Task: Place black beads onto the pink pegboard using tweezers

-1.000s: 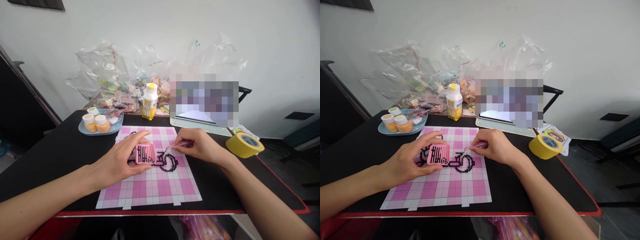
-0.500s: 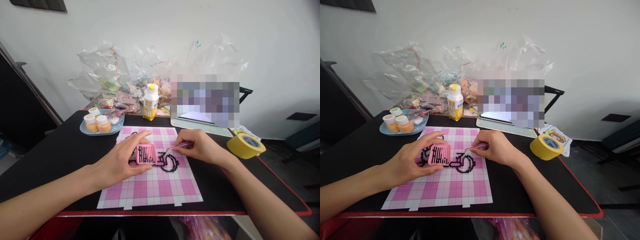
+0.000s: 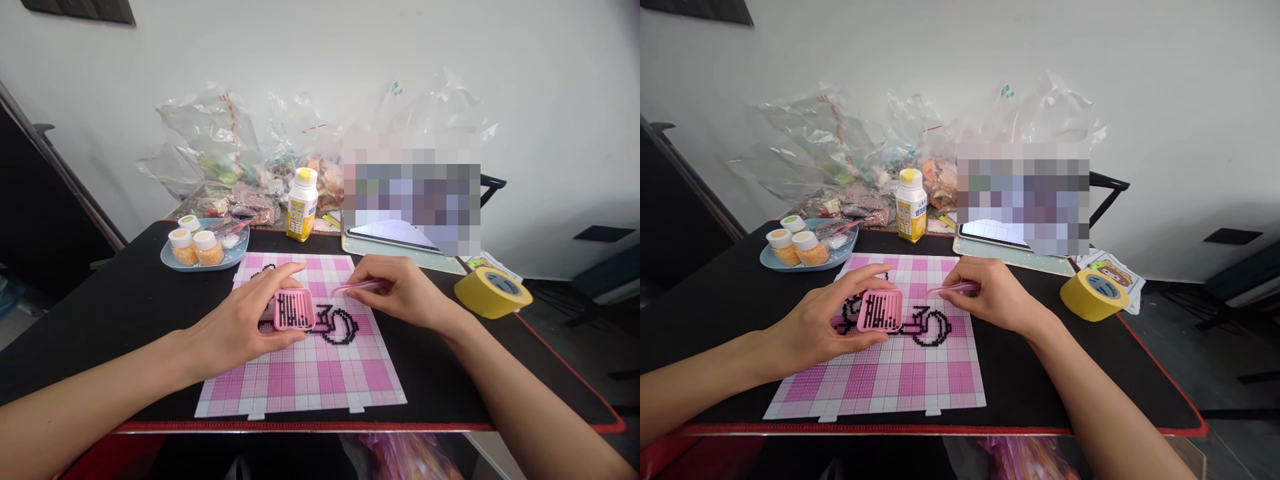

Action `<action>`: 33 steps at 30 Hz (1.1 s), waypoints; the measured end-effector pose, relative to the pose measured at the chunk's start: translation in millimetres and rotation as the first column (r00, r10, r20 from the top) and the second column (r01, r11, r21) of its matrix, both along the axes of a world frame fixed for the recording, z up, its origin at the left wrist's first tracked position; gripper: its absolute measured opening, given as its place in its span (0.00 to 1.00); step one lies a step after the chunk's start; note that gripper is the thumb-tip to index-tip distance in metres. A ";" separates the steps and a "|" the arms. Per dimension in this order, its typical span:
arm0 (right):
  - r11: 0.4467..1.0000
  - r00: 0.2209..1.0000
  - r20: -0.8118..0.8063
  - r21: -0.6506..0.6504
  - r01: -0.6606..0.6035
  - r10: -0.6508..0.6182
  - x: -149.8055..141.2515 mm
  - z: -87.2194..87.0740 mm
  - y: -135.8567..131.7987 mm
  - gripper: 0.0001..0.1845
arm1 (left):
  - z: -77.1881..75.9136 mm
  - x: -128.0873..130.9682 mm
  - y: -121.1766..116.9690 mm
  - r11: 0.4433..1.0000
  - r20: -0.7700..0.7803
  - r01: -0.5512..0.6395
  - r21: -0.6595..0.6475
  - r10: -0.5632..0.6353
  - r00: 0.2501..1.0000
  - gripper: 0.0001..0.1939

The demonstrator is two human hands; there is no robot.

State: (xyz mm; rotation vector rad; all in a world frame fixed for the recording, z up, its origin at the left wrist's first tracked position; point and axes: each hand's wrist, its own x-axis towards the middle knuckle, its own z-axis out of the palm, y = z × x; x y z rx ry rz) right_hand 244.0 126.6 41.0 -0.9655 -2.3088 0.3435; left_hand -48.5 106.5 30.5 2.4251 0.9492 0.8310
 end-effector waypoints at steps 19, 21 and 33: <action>0.967 0.959 -0.133 0.094 -0.238 0.249 -29.7 -10.6 -12.3 0.09 | -1.6 1.1 -0.7 1.000 -0.007 0.011 -0.010 -0.011 1.000 0.37; 0.967 0.961 -0.125 0.090 -0.238 0.248 -29.8 -11.5 -12.1 0.09 | -1.3 1.3 -1.0 1.000 -0.007 0.007 -0.017 -0.007 1.000 0.37; 0.974 0.969 -0.131 0.117 -0.196 0.210 -24.3 -8.3 -10.5 0.07 | -2.6 0.7 0.5 1.000 0.004 -0.001 -0.010 0.001 1.000 0.36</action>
